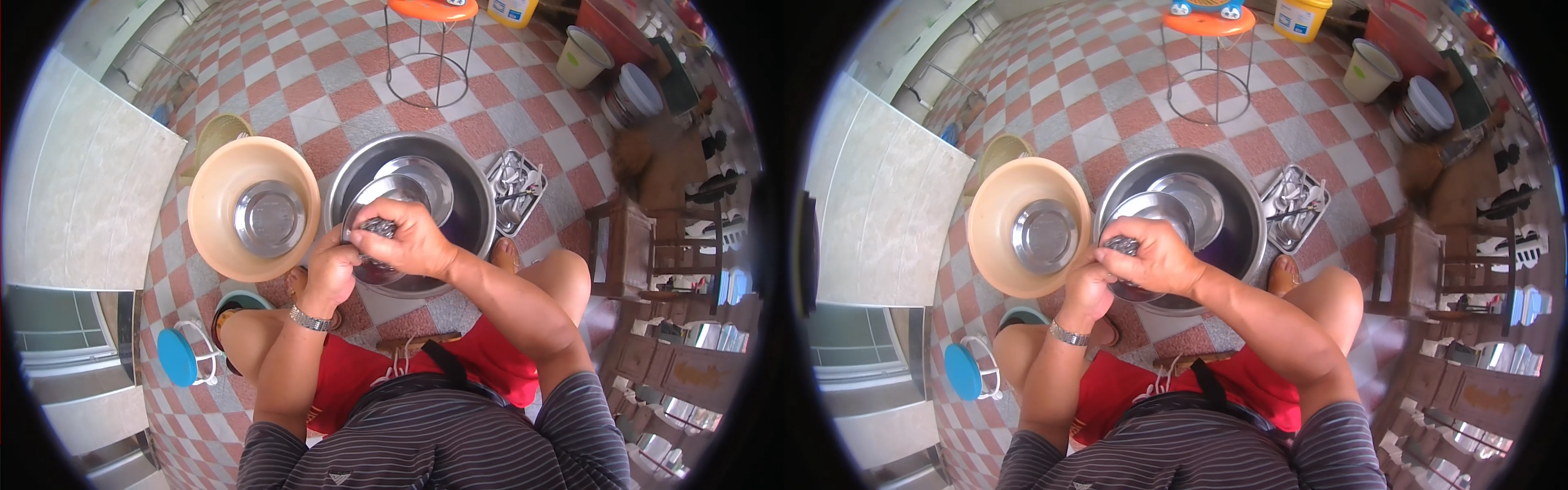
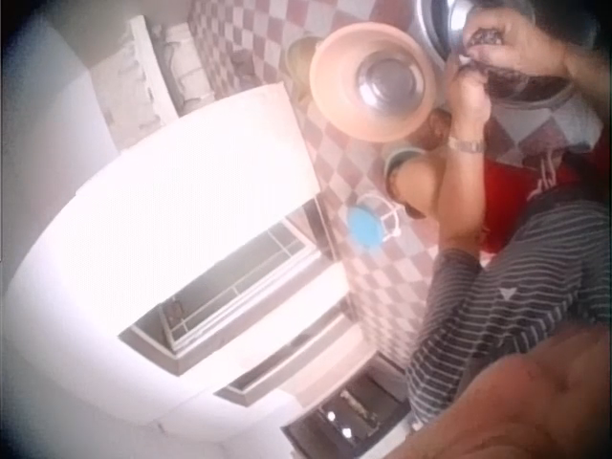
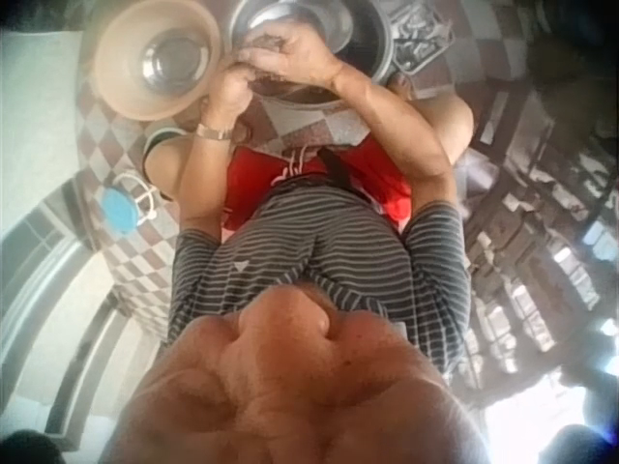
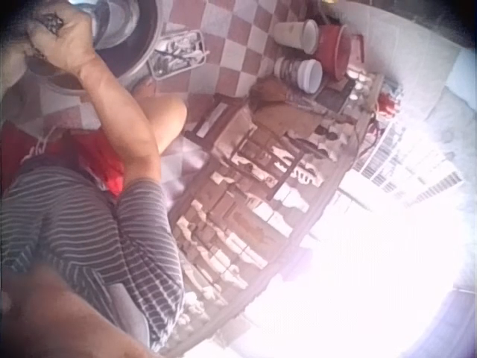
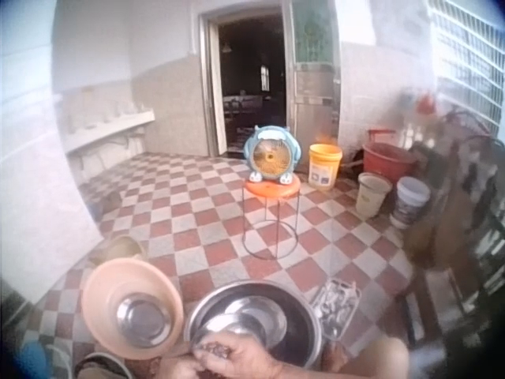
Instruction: The person washes a series of small metal bowls and lids in a large basin of soapy water using a steel wool pad.
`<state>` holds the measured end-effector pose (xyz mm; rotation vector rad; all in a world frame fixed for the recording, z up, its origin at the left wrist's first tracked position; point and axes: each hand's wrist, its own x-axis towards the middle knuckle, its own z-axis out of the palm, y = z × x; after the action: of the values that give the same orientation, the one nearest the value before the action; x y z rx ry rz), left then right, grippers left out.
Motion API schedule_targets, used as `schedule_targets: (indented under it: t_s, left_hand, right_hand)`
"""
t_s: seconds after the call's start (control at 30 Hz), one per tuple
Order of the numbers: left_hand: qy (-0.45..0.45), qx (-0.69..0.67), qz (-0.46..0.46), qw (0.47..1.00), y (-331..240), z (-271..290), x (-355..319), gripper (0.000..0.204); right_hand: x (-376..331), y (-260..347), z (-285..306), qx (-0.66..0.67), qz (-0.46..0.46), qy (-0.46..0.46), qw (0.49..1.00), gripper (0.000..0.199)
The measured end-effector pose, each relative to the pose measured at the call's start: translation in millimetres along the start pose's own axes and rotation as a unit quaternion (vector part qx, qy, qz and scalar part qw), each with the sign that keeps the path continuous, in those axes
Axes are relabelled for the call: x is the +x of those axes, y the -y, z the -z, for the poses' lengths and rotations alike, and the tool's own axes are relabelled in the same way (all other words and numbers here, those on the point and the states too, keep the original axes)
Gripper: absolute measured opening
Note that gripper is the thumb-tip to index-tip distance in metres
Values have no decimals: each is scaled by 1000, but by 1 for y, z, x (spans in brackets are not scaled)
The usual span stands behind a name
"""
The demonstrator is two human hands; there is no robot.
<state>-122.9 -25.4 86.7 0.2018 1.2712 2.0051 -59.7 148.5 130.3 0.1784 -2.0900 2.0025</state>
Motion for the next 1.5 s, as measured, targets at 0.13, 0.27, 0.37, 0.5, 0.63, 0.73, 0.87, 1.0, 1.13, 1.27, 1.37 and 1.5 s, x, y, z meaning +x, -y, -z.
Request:
schedule_targets:
  t_s: [0.13,0.27,0.37,0.5,0.63,0.73,0.87,1.0,1.13,1.27,1.37,1.5]
  left_hand:
    - [-20,25,-13,999,4,-16,-1,35]
    - [-37,319,-91,943,19,-3,2,31]
    - [-39,426,-120,896,17,-13,-2,30]
    - [-60,434,-156,885,22,-13,1,32]
    - [-84,346,-104,929,23,-4,11,33]
    - [-58,224,-90,969,12,-16,9,33]
    - [-48,107,-39,992,0,-21,3,36]
    - [-70,105,-39,991,4,-15,2,41]
    - [-73,108,-46,990,2,-14,0,40]
    - [-83,141,-58,985,3,-21,-3,38]
    - [-64,188,-66,978,6,-10,-5,45]
    - [-62,153,-57,985,5,-16,-4,41]
  right_hand:
    - [4,-6,18,74,-51,-58,994,12]
    - [15,-4,24,353,-90,-118,924,8]
    - [24,6,36,432,-146,-203,867,15]
    - [16,9,24,468,-228,-186,833,17]
    - [-3,5,-15,398,-260,-121,871,14]
    - [-1,-3,-15,343,-235,-133,900,7]
    - [10,-1,14,-63,-36,-191,979,30]
    - [18,-4,33,-15,-165,-204,965,51]
    - [14,-23,33,-259,-53,-169,949,47]
    - [15,-24,29,-211,-60,-162,962,31]
    - [15,-27,31,-248,-30,-163,954,32]
    - [14,-28,28,-353,23,-190,916,31]
